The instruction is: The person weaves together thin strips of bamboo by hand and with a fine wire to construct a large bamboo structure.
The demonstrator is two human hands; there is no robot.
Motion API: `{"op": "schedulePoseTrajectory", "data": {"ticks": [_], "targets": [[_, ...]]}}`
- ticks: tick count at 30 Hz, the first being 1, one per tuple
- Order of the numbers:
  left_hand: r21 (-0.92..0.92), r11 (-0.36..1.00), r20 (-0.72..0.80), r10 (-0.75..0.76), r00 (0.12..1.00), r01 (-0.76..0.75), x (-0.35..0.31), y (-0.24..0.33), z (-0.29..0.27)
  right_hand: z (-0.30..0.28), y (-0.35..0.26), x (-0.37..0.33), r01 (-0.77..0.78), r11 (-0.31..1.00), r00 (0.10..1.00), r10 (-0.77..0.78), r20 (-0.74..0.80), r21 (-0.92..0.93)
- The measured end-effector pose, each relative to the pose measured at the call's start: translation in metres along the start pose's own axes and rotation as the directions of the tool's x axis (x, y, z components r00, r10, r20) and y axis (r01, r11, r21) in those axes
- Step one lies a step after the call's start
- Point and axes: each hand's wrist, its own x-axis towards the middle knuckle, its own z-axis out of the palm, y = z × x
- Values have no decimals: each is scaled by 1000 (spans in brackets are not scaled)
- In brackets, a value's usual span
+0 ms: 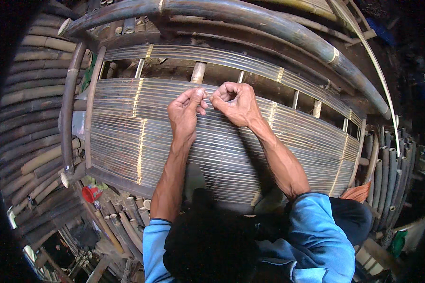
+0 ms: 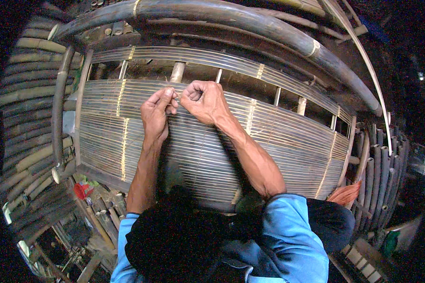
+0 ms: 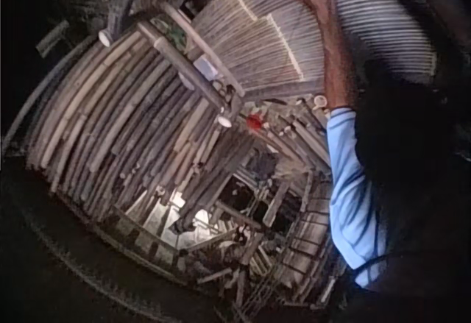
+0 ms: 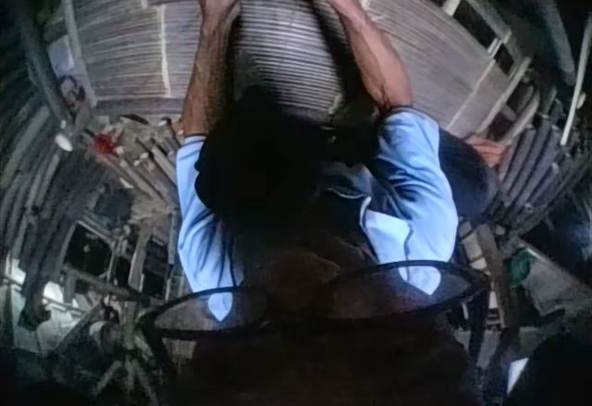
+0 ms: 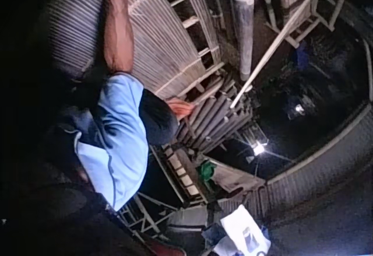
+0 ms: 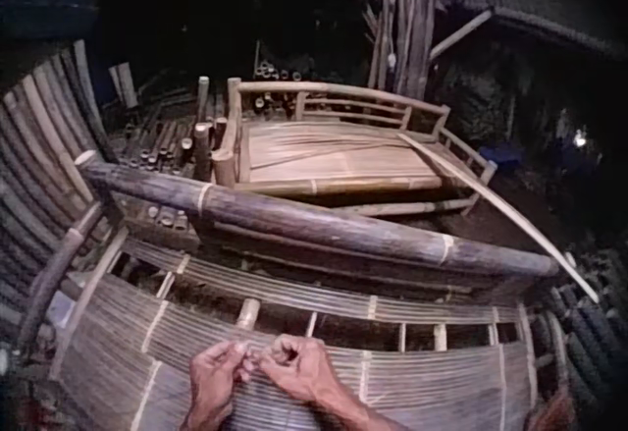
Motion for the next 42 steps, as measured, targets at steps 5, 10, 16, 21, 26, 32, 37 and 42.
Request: {"op": "schedulePoseTrajectory", "data": {"ticks": [5,10,16,21,26,32,37,42], "targets": [[-11,1000,-16,-17,1000,17,0,0,-2,0,-5,-2,-77,996,994,80,75,-43],[-20,999,27,-35,999,36,-1,2,-3,0,-10,-3,-76,995,992,82,91,-68],[-5,998,109,-64,992,65,-3,6,1,-4,-9,-3,-62,994,990,73,119,-91],[19,997,144,-71,987,69,-9,15,6,-13,-10,-3,-29,994,988,45,148,-107],[-81,993,175,-73,982,89,-10,13,1,-8,-14,-3,-11,996,984,27,178,-93],[-58,993,186,-93,978,106,-9,20,-5,-4,-11,-1,-16,998,982,28,187,-65],[347,933,204,-174,963,95,-8,24,-6,-26,-12,-2,321,941,938,-301,174,-104],[507,857,325,-289,901,92,-4,39,-26,-24,-21,9,365,930,847,-309,432,-51]]}}
